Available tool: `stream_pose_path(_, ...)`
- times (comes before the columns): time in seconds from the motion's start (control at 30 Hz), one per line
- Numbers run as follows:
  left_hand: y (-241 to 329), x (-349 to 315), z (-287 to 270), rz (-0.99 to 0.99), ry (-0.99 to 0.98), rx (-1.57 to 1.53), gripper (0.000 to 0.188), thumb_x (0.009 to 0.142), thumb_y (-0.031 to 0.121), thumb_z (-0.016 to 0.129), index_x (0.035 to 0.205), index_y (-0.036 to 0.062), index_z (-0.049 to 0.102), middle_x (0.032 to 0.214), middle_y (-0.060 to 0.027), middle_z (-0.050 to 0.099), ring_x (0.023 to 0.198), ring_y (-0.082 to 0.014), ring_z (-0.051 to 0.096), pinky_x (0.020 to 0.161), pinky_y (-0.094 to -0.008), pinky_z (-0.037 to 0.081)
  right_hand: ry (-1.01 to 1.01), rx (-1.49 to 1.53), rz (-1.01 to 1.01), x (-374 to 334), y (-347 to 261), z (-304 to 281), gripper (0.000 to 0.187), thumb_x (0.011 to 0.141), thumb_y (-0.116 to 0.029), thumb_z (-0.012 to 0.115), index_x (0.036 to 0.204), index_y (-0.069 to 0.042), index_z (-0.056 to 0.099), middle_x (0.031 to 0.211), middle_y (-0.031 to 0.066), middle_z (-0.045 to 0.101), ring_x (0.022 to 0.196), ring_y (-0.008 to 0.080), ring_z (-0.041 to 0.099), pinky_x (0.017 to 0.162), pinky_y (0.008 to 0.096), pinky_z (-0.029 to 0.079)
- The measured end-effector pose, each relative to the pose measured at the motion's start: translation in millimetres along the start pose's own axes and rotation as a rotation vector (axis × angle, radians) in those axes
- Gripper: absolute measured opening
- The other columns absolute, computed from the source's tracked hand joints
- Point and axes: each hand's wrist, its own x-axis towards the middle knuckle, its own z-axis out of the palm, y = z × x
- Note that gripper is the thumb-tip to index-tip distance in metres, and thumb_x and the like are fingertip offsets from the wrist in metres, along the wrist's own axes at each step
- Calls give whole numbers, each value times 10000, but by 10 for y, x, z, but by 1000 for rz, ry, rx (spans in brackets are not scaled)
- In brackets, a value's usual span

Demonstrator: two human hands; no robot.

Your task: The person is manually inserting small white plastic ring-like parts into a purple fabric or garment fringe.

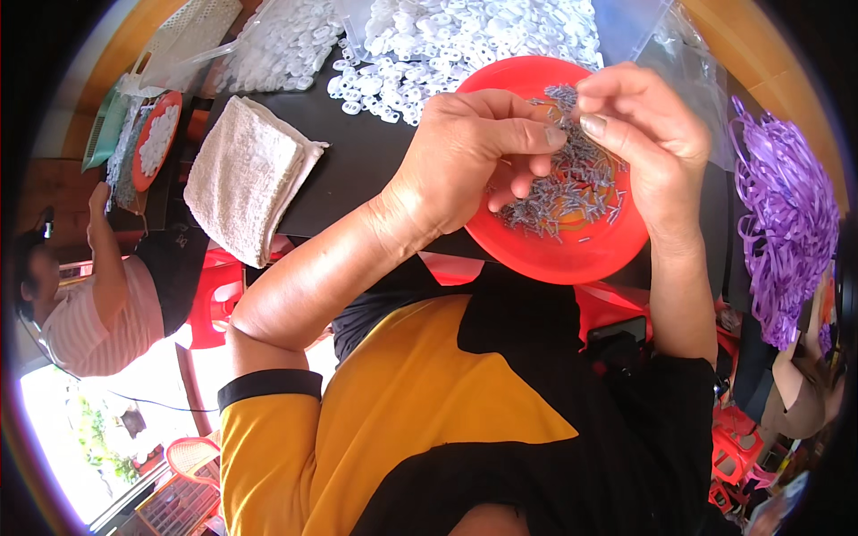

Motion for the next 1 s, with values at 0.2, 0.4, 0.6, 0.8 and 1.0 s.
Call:
stream_pose_path(0.2, -64, -12, -2, 226, 66, 270, 131, 890, 97, 699, 935, -25, 685, 722, -63, 661, 546, -89, 574, 428, -199, 393, -206, -148, 107, 12, 4, 24, 86, 902, -51, 646, 966, 6, 640, 880, 10, 635, 841, 77, 576, 754, 230, 464)
stream_pose_path(0.4, -28, -7, 2, 184, 71, 274, 155, 899, 127, 676, 936, -23, 682, 714, -68, 660, 538, -92, 576, 431, -209, 404, -136, -87, 132, -2, 21, 13, 55, 913, -57, 631, 924, -3, 624, 849, -10, 615, 811, 63, 547, 726, 224, 444)
stream_pose_path(0.6, -43, 25, -49, 155, 54, 192, 176, 900, 144, 648, 927, -29, 659, 702, -87, 651, 521, -115, 574, 418, -221, 403, -104, -146, 161, 24, 61, -81, 49, 906, -16, 619, 949, 4, 630, 866, -5, 625, 808, 63, 562, 728, 224, 453)
stream_pose_path(0.8, -24, 35, -34, 108, 67, 149, 183, 901, 150, 635, 926, -30, 656, 713, -93, 646, 519, -126, 567, 411, -231, 405, -158, -175, -11, 35, 23, -9, 95, 878, 18, 636, 973, 23, 641, 869, 15, 662, 855, 92, 621, 765, 239, 491)
stream_pose_path(1.0, -8, 54, -23, 40, 14, 43, 202, 904, 167, 623, 939, -28, 663, 736, -96, 640, 523, -135, 560, 400, -239, 396, -172, -180, 15, 34, 42, -41, 59, 887, 7, 638, 942, 25, 644, 855, 21, 659, 830, 85, 604, 755, 236, 480)
